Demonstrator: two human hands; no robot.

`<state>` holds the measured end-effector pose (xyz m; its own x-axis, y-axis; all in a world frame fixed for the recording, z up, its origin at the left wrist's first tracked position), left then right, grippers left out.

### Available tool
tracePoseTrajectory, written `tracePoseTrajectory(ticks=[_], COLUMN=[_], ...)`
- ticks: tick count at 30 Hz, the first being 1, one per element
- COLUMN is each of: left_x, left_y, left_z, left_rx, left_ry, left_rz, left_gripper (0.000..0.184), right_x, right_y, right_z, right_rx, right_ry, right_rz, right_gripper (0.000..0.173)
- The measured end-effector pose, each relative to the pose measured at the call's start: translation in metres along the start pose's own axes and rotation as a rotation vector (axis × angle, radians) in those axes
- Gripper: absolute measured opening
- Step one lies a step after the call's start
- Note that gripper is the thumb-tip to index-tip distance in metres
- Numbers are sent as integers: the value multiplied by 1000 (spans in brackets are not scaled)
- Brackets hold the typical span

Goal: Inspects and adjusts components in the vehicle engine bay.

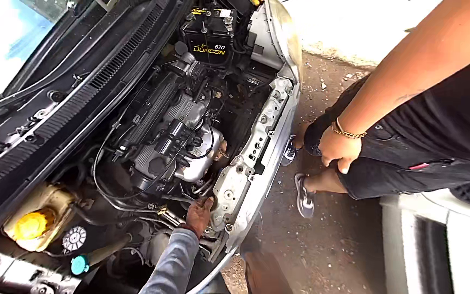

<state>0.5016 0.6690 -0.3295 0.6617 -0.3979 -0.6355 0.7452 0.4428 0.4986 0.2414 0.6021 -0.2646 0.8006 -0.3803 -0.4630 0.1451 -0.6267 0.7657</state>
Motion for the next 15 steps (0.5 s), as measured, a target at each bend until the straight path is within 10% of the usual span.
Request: tracePoseTrajectory(ticks=[6,15], left_x=[-52,-213], left_y=[18,150], left_z=[-40,-120], left_rx=[83,607], left_ry=[-196,-332], left_rz=[36,-471], left_gripper=[34,38], right_x=[-51,-63], right_y=[-94,-148], right_z=[-19,-128], right_rx=[152,311], right_ry=[-288,-408], right_rz=[-295,-236], right_gripper=[44,48])
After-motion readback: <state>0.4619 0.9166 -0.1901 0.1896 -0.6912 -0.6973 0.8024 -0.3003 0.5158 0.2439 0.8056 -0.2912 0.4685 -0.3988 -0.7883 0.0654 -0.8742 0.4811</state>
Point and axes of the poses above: each hand's wrist, its own x-axis towards the middle knuckle, its own y-axis out of the back of the hand, z = x × y, the point moved 4 cm from there along x, towards the middle knuckle, and after that the axes turned 6 degrees about z, right-handed, at the moved point
